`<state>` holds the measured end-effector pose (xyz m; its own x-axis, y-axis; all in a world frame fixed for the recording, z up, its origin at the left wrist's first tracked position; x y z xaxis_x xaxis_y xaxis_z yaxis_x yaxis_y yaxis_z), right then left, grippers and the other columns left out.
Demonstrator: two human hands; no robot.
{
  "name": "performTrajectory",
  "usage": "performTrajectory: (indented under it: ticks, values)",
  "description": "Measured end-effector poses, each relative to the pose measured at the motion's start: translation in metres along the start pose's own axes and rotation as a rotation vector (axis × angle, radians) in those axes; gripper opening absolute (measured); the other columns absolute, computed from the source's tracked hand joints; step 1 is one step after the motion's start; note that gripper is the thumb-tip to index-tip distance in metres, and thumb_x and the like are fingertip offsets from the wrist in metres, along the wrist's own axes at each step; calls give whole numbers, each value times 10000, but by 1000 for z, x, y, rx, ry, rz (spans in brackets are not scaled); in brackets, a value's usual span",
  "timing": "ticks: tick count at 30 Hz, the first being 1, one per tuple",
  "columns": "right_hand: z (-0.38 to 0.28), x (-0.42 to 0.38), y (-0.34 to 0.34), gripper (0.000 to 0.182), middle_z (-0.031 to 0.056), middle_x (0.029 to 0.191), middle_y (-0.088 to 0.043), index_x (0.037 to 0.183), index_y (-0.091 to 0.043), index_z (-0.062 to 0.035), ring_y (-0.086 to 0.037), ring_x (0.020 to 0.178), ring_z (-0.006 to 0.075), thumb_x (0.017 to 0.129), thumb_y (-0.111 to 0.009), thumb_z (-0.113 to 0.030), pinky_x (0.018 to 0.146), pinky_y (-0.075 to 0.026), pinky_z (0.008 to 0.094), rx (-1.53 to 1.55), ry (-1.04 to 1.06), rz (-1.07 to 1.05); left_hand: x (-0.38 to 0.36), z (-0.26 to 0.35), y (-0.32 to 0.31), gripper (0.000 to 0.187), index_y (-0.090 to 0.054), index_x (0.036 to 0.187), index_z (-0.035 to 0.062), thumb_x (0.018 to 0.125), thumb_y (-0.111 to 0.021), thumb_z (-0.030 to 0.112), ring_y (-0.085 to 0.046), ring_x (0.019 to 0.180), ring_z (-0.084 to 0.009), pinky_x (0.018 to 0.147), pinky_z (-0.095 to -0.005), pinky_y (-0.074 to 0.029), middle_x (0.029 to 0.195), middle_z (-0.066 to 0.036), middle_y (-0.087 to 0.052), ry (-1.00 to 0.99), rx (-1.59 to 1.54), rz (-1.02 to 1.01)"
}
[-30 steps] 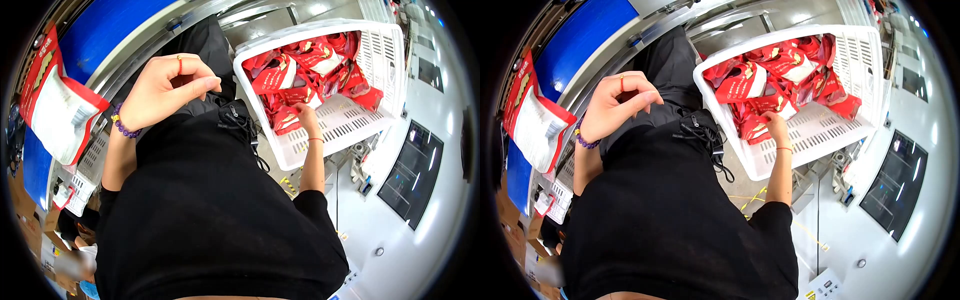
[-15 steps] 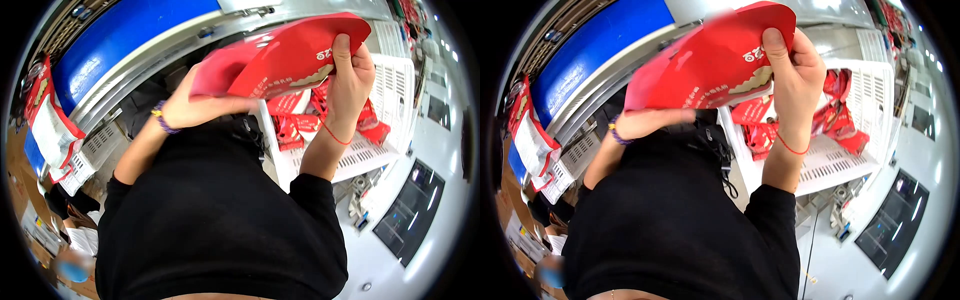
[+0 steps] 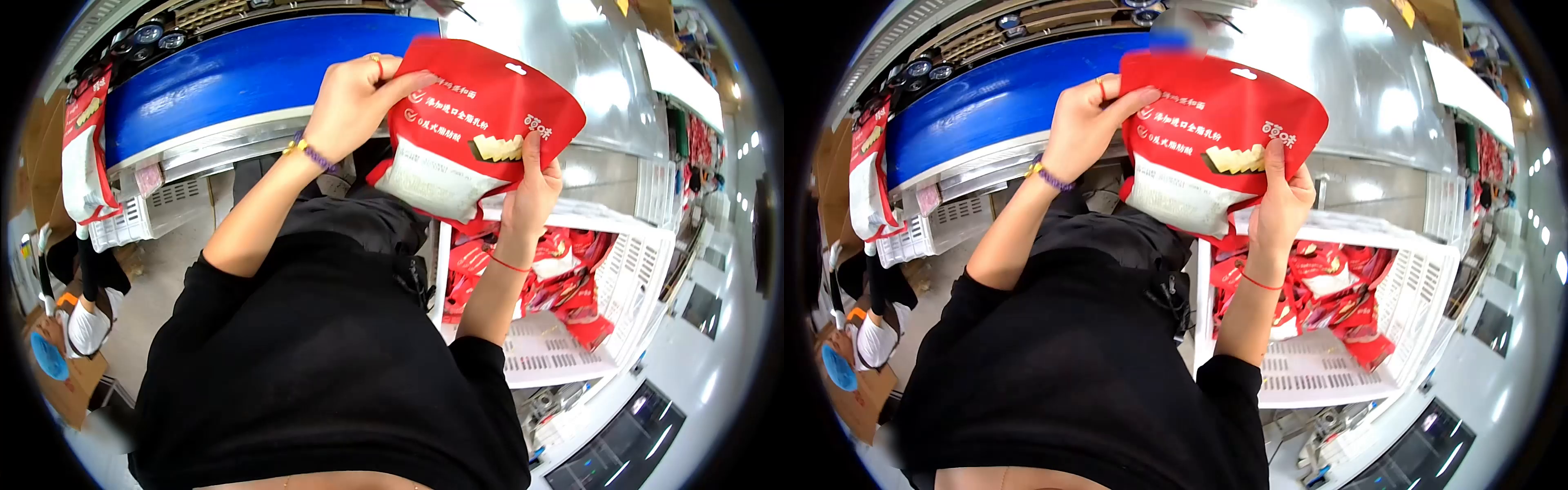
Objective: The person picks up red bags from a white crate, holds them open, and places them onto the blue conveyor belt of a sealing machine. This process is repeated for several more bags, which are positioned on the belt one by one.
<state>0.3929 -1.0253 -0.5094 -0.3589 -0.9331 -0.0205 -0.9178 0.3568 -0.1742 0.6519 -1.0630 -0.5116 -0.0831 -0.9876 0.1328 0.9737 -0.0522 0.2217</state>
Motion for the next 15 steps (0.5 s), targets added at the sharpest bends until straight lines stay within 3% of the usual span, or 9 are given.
performTrajectory:
  ticks: [1, 2, 3, 5, 7, 9, 11, 13, 15]
  values:
    - [2, 10, -4, 186, 56, 978, -689, 1022, -683, 26, -605, 841, 82, 922, -665, -131, 772, -477, 234, -1, 4, -26, 9, -11, -3, 224, -705, 936, -37, 905, -679, 184, -614, 837, -43, 732, -199, -491, 928, -38, -715, 147, -90, 29]
    - [0, 20, -5, 192, 57, 973, -690, 1020, -683, 28, -606, 840, 84, 922, -667, -137, 771, -477, 235, -34, 53, 5, 21, -21, -6, 243, -709, 946, -24, 894, -695, 213, -619, 826, -42, 717, -194, -489, 907, -24, -717, 181, -77, 24]
    - [-5, 27, -10, 198, 58, 969, -691, 1018, -684, 30, -606, 840, 86, 921, -668, -143, 770, -478, 235, -64, 104, 33, 27, -24, -9, 247, -719, 970, -9, 896, -694, 225, -614, 804, -39, 705, -196, -488, 900, -15, -714, 209, -321, 63]
    - [-12, 47, -14, 224, 61, 978, -689, 1013, -673, 19, -625, 863, 103, 920, -673, -185, 784, -493, 240, -93, 114, 35, 45, -40, -19, 263, -719, 1004, 1, 897, -694, 241, -584, 747, -30, 668, -194, -472, 880, -4, -705, 184, -454, 33]
    - [1, 75, -9, 235, 72, 977, -690, 1029, -667, 35, -634, 860, 111, 921, -670, -174, 765, -504, 242, -147, 6, -48, 56, -44, -14, 302, -706, 1029, -6, 894, -698, 265, -466, 563, 0, 495, -175, -355, 773, 19, -669, 203, -211, 112]
    - [0, 97, -8, 239, 83, 980, -692, 1039, -665, 52, -631, 844, 110, 919, -670, -155, 745, -500, 235, -182, 11, -82, 68, -61, -18, 305, -717, 967, -18, 880, -695, 273, -617, 634, -58, 551, -204, -461, 767, -50, -705, 294, -388, 164]
    - [0, 113, -11, 244, 94, 983, -695, 1049, -664, 69, -629, 827, 109, 917, -671, -136, 725, -496, 227, -221, 23, -108, 76, -70, -28, 257, -674, 818, -33, 887, -657, 213, -474, 434, -61, 371, -226, -311, 654, -37, -633, 458, -667, 162]
    - [-1, 127, -18, 275, 125, 977, -695, 1113, -618, 80, -631, 827, 111, 915, -663, -107, 722, -503, 235, -301, 76, -120, 84, -66, -29, 186, -629, 835, 17, 914, -632, 185, -318, 419, -22, 380, -212, -217, 546, 55, -452, 483, -634, 202]
    - [4, 142, -18, 237, 136, 920, -694, 1069, -564, 51, -625, 804, 107, 897, -672, -71, 701, -495, 234, -314, 64, -110, 92, -75, -27, 179, -613, 810, 26, 910, -626, 174, -317, 416, -28, 376, -218, -211, 544, 51, -448, 486, -629, 219]
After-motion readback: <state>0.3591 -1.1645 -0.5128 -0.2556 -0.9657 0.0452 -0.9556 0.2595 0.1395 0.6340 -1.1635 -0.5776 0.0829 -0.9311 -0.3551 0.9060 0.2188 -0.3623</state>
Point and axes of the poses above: each hand's wrist, its own x-axis towards the middle knuckle, its own y-axis out of the back of the hand, z = x × y, the point moved 8 cm from there along x, towards the middle knuckle
